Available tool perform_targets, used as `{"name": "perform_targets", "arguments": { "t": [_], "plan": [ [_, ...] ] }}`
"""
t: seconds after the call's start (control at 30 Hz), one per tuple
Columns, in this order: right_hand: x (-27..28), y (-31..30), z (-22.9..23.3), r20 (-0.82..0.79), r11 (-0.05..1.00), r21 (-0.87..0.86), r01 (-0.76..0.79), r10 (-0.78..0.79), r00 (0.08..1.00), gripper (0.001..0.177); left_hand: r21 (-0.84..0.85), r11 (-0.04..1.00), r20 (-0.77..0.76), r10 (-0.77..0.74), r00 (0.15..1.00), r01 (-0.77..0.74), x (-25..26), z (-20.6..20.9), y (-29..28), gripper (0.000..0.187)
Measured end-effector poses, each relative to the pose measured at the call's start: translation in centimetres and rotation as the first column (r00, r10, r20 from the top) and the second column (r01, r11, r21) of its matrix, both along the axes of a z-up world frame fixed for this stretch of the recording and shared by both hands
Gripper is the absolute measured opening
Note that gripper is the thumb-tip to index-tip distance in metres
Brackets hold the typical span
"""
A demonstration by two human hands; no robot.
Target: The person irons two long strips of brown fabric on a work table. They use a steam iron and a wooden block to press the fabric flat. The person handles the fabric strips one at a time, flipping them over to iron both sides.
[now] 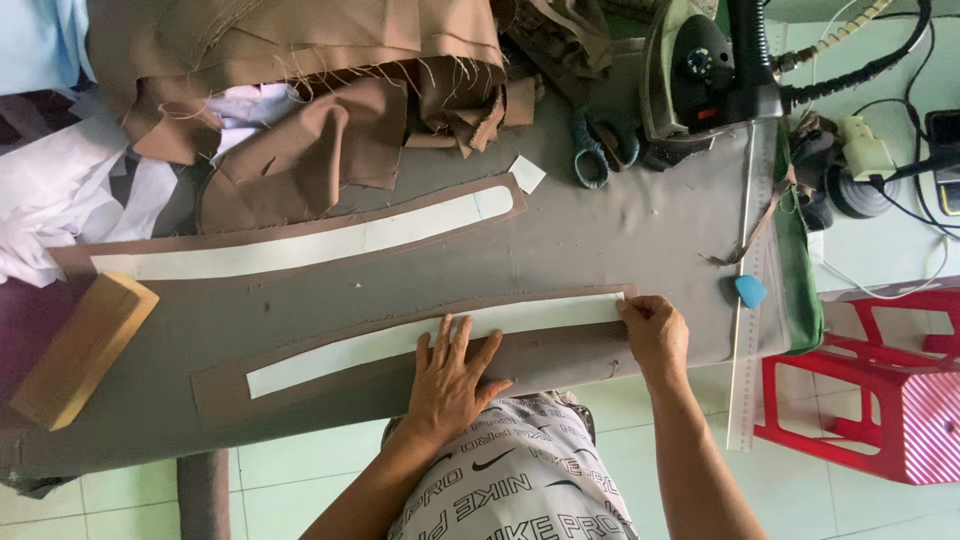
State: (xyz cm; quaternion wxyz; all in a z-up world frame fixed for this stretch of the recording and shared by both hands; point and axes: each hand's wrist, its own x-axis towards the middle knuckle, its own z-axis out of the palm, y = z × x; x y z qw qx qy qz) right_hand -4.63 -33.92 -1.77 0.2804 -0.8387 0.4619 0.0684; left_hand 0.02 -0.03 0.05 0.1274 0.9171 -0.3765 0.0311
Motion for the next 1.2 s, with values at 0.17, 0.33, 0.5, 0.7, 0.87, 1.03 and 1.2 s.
{"name": "perform_targets", "arguments": {
  "t": [0.17, 0.33, 0.5, 0.7, 0.87, 1.03, 1.2],
  "plan": [
    [2.8, 1.1, 6.9, -0.304, 0.999, 0.013, 0.033, -0.027, 0.952, 0.036, -0.01, 0.999, 0.009, 0.031, 0.999, -0.031, -0.3, -1.8, -0.1, 0.074],
    [7.6, -11.4, 6.2, 0.107, 0.72, -0.619, -0.314, 0.473, 0.874, 0.023, -0.051, 0.997, -0.004, 0.056, 0.998, -0.056, 0.3, 0.5, -0.8, 0.071],
    [22.0, -20.8, 12.8, 0.247, 0.687, -0.654, -0.316, 0.589, 0.769, 0.027, -0.059, 0.993, -0.022, 0.102, 0.995, -0.103, -0.5, 0.1, -1.3, 0.065],
    [33.5, -24.5, 10.9, 0.14, 0.935, -0.031, -0.352, 0.353, 0.925, 0.047, 0.068, 0.957, -0.073, 0.286, 0.955, -0.281, -2.1, 0.4, -3.2, 0.063],
    [34.4, -23.0, 9.9, 0.252, 0.863, 0.493, -0.114, -0.016, 0.968, 0.049, 0.001, 0.961, -0.213, 0.269, 0.939, -0.275, -2.5, 0.9, -3.1, 0.067],
    [25.1, -11.4, 20.7, 0.164, 0.913, 0.067, -0.403, 0.389, 0.907, 0.073, 0.019, 0.963, -0.12, 0.27, 0.955, -0.27, -2.4, -1.0, -2.6, 0.076],
    [16.0, -4.9, 22.7, -0.347, 0.884, -0.098, -0.458, 0.401, 0.848, 0.073, -0.013, 0.967, -0.018, 0.256, 0.967, -0.256, -2.2, 0.3, -2.5, 0.073]
  ]
}}
